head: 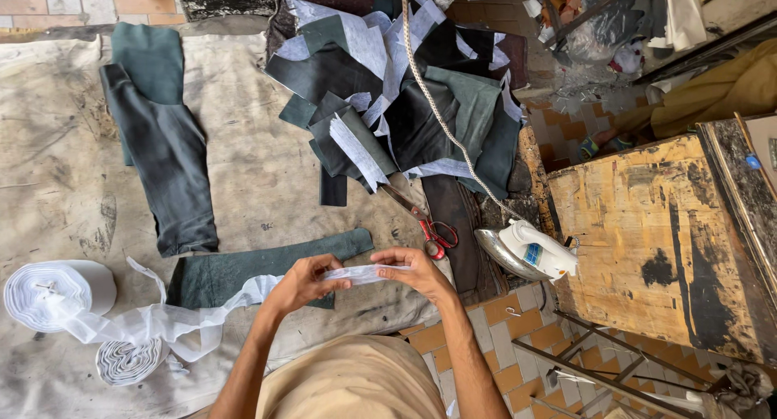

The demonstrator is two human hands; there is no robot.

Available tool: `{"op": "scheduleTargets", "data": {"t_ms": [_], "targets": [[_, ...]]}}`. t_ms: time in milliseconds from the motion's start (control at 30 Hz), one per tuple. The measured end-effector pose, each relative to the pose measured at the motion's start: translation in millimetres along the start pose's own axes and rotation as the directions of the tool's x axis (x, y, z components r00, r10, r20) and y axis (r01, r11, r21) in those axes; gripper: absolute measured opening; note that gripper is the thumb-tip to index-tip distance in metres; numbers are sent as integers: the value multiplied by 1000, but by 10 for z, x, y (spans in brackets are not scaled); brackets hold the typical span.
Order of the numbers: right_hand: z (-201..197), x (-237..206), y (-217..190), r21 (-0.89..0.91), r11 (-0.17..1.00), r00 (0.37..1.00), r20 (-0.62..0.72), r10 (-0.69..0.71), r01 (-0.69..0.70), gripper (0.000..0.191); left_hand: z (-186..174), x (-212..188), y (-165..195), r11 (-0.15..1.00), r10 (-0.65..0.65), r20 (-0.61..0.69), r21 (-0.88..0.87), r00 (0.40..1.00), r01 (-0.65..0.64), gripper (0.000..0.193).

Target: The person irons a white fabric strip on a work table, then places it on a dark green fabric piece and irons again. They repeat this process with additional strips, aligning and pressing each one before trimming the excess with scissors.

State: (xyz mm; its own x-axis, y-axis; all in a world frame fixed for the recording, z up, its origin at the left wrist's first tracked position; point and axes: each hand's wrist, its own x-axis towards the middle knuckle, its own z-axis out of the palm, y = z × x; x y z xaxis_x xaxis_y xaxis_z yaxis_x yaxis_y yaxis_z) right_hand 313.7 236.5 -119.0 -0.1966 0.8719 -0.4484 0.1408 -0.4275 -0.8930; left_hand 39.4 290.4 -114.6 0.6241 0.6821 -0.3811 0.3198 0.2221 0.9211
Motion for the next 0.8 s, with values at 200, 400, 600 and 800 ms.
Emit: {"op": "scheduleTargets", "data": {"t_ms": [200, 400, 600, 800], "targets": [[22, -21, -3, 132, 991, 997, -74, 27, -17, 33, -13, -85, -90, 992, 76, -43, 104, 996, -71, 35], [103, 40, 56, 64, 997, 956, -291, -29, 50, 27, 46, -132, -148, 999, 35, -107, -2, 994, -35, 36], [151, 3, 25, 62, 972, 906, -379, -186, 226, 34, 55, -172, -77, 994, 108, -188, 56, 976, -99, 36], [82, -48, -7, 181, 950, 922, -340, -184, 256, 43, 4, -246, 0, 987, 158, -296, 76, 942, -142, 31]]}}
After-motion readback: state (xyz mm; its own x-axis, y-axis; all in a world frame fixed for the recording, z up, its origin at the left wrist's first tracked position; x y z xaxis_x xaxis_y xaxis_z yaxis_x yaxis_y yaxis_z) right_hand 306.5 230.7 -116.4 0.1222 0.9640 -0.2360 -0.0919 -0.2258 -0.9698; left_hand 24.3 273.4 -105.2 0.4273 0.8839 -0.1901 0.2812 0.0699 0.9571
